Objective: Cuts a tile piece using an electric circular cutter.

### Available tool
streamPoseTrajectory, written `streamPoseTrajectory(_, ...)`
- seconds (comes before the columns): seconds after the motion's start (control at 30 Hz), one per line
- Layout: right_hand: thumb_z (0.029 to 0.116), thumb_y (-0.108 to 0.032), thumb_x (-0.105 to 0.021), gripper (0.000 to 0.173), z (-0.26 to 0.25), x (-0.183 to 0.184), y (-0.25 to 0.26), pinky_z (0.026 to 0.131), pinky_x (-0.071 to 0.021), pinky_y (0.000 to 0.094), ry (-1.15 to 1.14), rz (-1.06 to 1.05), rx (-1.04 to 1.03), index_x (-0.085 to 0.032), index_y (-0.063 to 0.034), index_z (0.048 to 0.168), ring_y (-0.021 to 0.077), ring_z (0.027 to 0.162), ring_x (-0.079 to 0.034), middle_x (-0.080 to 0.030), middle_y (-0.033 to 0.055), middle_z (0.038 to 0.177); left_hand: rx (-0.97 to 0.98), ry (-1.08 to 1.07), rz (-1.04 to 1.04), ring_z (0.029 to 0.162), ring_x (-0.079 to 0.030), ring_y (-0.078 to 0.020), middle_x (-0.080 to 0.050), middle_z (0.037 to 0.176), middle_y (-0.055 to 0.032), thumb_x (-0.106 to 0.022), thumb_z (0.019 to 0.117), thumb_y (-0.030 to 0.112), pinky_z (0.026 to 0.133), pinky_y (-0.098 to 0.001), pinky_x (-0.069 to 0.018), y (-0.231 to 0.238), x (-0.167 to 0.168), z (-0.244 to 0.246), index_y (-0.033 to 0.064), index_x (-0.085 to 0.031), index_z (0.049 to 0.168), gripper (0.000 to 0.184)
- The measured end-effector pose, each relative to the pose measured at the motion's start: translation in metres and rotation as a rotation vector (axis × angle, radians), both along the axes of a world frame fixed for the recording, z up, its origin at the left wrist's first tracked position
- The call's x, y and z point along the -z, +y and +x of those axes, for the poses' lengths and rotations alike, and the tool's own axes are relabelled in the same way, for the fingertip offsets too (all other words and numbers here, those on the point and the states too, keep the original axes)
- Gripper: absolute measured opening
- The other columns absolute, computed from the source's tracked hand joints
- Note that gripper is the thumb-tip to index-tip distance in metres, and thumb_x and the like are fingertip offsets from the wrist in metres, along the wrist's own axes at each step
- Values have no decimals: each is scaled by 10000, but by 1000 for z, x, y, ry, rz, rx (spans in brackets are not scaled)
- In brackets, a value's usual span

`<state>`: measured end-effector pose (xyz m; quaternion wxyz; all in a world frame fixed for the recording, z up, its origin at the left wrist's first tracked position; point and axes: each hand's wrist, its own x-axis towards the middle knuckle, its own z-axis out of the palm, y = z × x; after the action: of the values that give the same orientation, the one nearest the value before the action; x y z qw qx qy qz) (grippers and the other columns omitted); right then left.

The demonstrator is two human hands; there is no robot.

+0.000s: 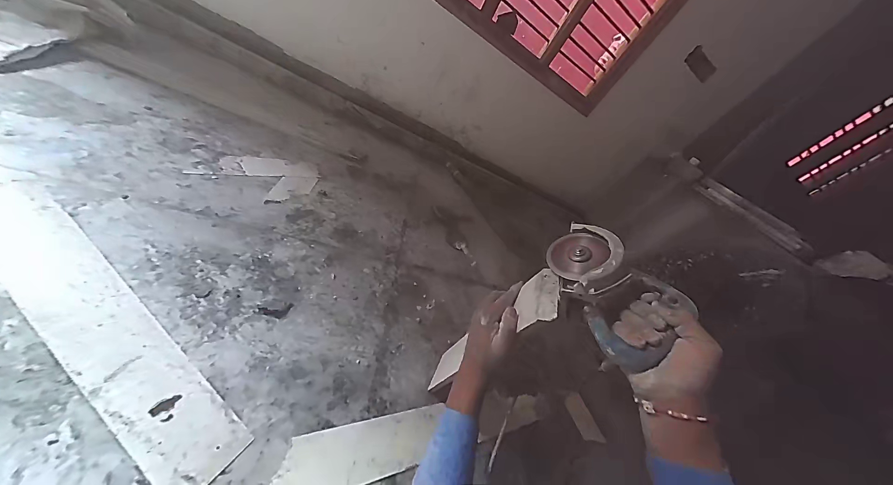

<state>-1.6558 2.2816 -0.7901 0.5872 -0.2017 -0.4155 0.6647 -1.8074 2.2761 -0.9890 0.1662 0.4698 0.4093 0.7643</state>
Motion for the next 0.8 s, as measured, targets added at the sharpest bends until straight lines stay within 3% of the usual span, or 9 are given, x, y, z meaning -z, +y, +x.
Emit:
streamPoseTrajectory(0.43,1040,-195,-283,383,0,0,6,375,-403,160,-33,-112,48,-550,-150,769,14,381,-447,-462,-73,515,-3,36,5,1188,-657,-177,-707,1278,-101,-183,1030,696,1047,-424,-524,-2,0,-3,103,-646,1394,835)
streamPoseTrajectory(0.8,1044,-192,-297,377,5,-10,3,371,-398,162,-119,-130,114,-537,-153,756,11,381,-441,-450,-76,511,2,55,16,1152,-671,-161,-712,1258,-98,-187,1034,678,1014,-400,-548,-2,0,3,110,-647,1393,815)
